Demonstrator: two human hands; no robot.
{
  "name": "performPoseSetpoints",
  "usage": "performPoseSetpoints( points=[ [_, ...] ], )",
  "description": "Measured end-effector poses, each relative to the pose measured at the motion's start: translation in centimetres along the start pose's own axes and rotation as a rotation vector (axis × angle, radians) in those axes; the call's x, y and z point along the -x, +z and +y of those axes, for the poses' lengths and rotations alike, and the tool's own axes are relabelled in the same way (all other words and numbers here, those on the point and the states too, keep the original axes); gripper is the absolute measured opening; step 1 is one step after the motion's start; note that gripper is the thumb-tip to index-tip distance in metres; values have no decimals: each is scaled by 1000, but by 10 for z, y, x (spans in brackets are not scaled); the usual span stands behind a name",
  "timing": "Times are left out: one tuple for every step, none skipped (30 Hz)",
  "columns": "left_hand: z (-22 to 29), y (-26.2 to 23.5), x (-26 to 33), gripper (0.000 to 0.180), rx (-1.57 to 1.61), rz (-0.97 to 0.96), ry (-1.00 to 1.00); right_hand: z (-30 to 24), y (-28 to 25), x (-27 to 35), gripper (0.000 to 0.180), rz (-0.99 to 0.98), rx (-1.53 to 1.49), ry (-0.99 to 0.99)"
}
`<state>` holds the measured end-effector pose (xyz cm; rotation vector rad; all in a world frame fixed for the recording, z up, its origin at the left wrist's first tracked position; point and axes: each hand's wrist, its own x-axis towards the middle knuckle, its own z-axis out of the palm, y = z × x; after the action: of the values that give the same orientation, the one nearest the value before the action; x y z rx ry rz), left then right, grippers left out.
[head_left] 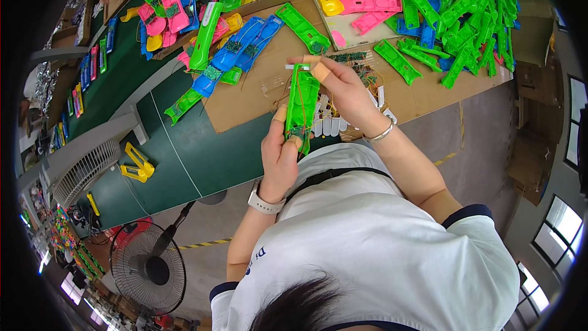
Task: The person assembles small electronic circuit boards into various colored plastic housings by hand, connecting wires as part of the process.
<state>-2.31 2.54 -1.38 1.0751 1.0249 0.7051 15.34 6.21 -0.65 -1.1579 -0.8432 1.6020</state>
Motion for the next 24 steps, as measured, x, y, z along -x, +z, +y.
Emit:
performPoseSetpoints(
  points=[
    [0, -3, -2, 57, -32, -9, 18, 2, 0, 1, 45, -28, -39, 10],
    [0, -7, -4, 57, -34, -10, 19, 5, -1, 2, 47, -56, -77, 21],
    [1, -11, -7, 52, -69, -51, 41, 10, -2, 1, 47, -56, -78, 18],
    [1, -14, -8, 48, -104, -91, 61, 15, -2, 1, 47, -28, -74, 57],
    [0, -16, -9, 48, -104, -91, 61, 18, -3, 0, 48, 1, -69, 95],
    [0, -17, -11, 42, -141, -75, 46, 18, -5, 0, 48, 1, -70, 97],
    [-2, -18, -11, 37, -179, -61, 29, 15, -4, 1, 46, -41, -233, 172],
    [-3, -20, -12, 37, -178, -64, 25, 12, -4, 3, 45, -82, -398, 247],
    [-5, -21, -14, 35, -133, -83, -15, 11, -3, 5, 45, -77, -399, 250],
    [-7, -24, -16, 34, -90, -101, -52, 10, -2, 6, 40, -61, -410, 242],
    [-16, -29, -19, 35, -129, -131, 7, 10, -1, 8, 36, -45, -420, 235],
    [-20, -32, -20, 35, -128, -136, 5, 9, 0, 9, 36, -39, -421, 235],
    [-21, -33, -22, 34, -185, -145, 40, 9, 0, 11, 36, -35, -452, 210],
    [-22, -33, -24, 33, -241, -155, 77, 8, 1, 13, 37, -30, -482, 183],
    [-26, -35, -24, 33, -237, -164, 78, 9, 3, 14, 37, -21, -479, 180],
    [-28, -35, -25, 35, -288, -119, 130, 11, 4, 14, 38, -31, -496, 165],
    [-29, -37, -28, 37, -338, -73, 182, 13, 3, 14, 40, -43, -513, 149],
    [-28, -42, -32, 37, -333, -83, 187, 18, -2, 12, 40, -34, -508, 143],
    [-18, -46, -39, 38, -536, -62, 189, 26, -12, 7, 42, -9, -381, 156],
    [-8, -53, -42, 38, -741, -31, 187, 29, -20, 1, 45, 8, -257, 175],
    [-2, -63, -56, 38, -860, 67, 293, 23, -39, -9, 44, 13, 226, 9],
    [6, -73, -75, 38, -982, 170, 402, 34, -56, -20, 39, 254, 600, -136],
    [20, -80, -91, 40, -1120, 269, 408, 32, -71, -30, 34, 440, 875, -153],
    [31, -86, -106, 42, -1253, 369, 414, 34, -84, -36, 34, 446, 878, -156]
  ],
)
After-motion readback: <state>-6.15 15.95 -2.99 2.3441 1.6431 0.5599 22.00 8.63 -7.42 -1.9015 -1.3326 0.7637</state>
